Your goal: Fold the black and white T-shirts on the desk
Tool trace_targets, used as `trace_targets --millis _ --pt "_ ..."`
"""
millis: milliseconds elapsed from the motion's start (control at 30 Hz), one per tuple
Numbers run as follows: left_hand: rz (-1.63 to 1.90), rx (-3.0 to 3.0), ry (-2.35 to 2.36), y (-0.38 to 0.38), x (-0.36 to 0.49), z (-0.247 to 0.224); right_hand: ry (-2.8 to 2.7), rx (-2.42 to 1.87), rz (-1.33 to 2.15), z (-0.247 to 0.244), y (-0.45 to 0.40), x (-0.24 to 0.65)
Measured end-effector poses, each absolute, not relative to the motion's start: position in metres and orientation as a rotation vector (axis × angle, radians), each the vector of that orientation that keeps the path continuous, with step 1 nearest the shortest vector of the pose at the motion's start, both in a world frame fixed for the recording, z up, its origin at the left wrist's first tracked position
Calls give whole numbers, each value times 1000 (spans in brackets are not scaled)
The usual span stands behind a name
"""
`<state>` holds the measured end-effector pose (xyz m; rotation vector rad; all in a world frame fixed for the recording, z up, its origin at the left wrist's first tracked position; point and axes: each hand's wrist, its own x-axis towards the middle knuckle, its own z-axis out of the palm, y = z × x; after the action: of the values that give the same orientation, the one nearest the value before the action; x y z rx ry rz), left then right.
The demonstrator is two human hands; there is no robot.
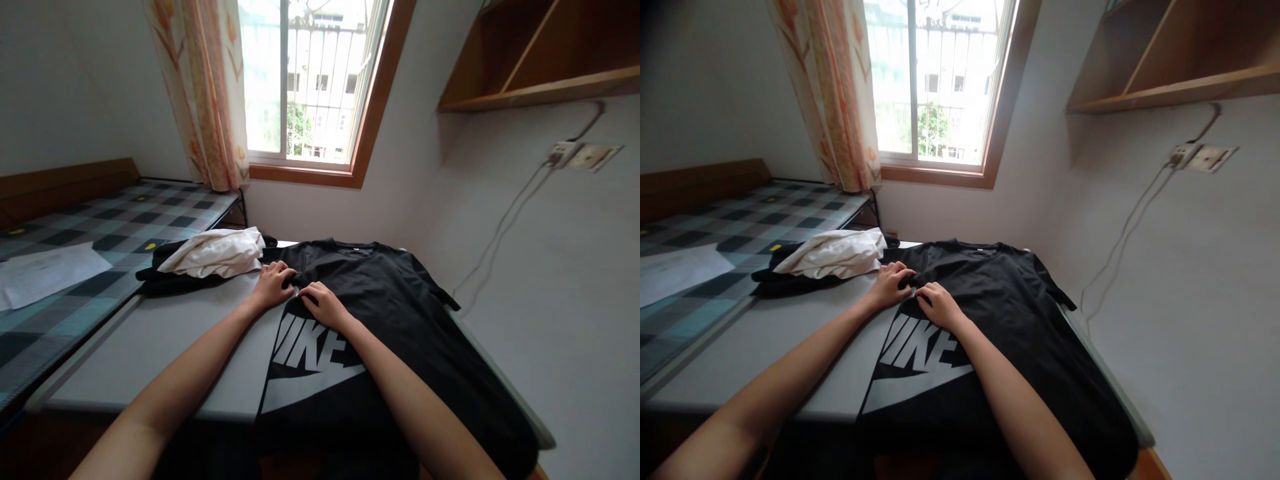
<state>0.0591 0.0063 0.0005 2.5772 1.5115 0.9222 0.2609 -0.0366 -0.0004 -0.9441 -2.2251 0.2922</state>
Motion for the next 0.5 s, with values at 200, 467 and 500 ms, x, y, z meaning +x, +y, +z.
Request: trace_targets --millis 200,467,500 --pt "965 2486 1594 13 56 -2 -2170 -805 274 5 -39 261" --pt "831 2641 1511 12 56 -6 -2055 -864 129 14 -45 259" --pt "825 2638 1520 12 56 -5 -2034 -889 104 14 -45 260"
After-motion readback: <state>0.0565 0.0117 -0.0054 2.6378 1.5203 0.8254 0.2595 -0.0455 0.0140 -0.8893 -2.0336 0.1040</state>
